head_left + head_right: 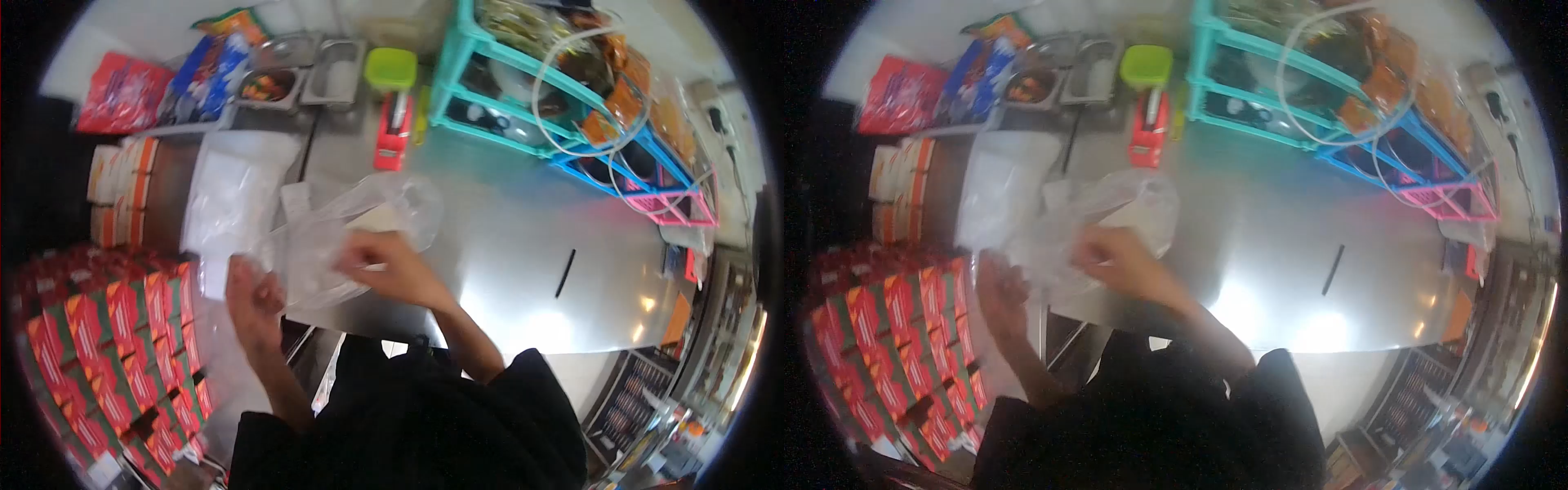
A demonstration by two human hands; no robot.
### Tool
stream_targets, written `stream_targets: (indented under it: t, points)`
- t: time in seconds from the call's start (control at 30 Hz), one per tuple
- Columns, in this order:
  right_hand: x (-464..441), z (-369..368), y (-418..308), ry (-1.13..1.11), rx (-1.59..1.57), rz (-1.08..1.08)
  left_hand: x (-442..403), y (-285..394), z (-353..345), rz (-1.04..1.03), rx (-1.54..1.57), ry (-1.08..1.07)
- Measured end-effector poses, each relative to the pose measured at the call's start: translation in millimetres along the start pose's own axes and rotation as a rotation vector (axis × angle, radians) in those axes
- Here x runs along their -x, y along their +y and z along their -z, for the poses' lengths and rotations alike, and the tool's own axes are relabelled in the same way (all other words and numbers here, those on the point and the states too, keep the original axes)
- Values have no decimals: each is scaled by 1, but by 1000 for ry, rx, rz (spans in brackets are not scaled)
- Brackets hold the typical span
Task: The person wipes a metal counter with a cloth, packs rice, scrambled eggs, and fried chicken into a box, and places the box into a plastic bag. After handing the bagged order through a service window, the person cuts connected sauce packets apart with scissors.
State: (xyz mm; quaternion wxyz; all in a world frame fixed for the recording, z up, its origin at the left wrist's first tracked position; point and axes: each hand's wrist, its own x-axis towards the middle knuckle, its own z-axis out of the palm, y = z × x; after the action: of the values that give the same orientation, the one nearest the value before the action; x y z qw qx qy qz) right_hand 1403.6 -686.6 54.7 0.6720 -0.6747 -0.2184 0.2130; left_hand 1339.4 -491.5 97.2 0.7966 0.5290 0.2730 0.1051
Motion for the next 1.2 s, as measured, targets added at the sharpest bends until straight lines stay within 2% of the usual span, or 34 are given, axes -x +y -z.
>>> stream_targets:
  t: [0.03,0.07,0.1,0.17,0.2,0.3,0.37,0.4,0.43,0.47,0.5,0.53,0.57,0.63,0.7,0.77,0.83,0.87,0.93,0.97,1.03,1.1,1.17,1.2]
  points:
    - [-28,-36,18,-162,180,90,5,4,-9,19,6,-12]
    - [-48,-75,52,-344,482,58,8,9,-13,-25,-63,-202]
    - [-55,-106,103,-365,605,107,13,14,-18,-82,-143,-358]
    - [-59,-127,123,-453,817,116,27,27,-19,-19,-231,-498]
    - [-63,-128,129,-521,911,81,25,28,-13,0,-247,-491]
    - [-68,-119,103,-733,1177,-46,21,33,10,60,-326,-457]
    - [-64,-106,81,-812,1170,-167,21,42,18,75,-407,-414]
    - [-63,-92,60,-803,1078,-239,18,43,30,156,-378,-460]
    - [-61,-71,11,-907,980,-436,15,43,37,78,-425,-543]
    - [-38,-34,5,-790,776,30,12,41,42,1,-472,-627]
    - [-8,-2,16,-459,550,291,8,39,48,-76,-519,-709]
    - [-3,38,-47,-614,278,25,0,36,61,-181,-650,-728]
    - [16,85,-51,-580,43,-176,-13,30,78,-286,-784,-747]
    - [29,111,-54,19,422,-532,-42,-13,93,-545,-1095,-674]
    - [33,111,54,-67,852,-115,-75,-78,84,-133,-858,-566]
    - [7,57,78,-162,1032,-240,-78,-129,36,-3,-1010,-544]
    - [-13,16,95,45,1097,155,-80,-188,43,-242,-1141,-676]
    - [-14,9,119,27,917,113,-93,-235,72,-60,-692,-788]
    - [-19,0,170,-7,559,34,-97,-232,77,-71,-453,-884]
    - [-19,-2,161,100,436,18,-84,-184,56,-255,-668,-893]
    - [-20,-5,129,297,192,-14,-77,-178,51,-536,-951,-870]
    - [-17,-21,166,296,46,-271,-81,-235,78,-719,-1076,-833]
    - [-15,-52,157,369,389,-140,-61,-253,70,-762,-975,-723]
    - [-1,-80,131,434,795,123,-49,-257,65,-745,-904,-670]
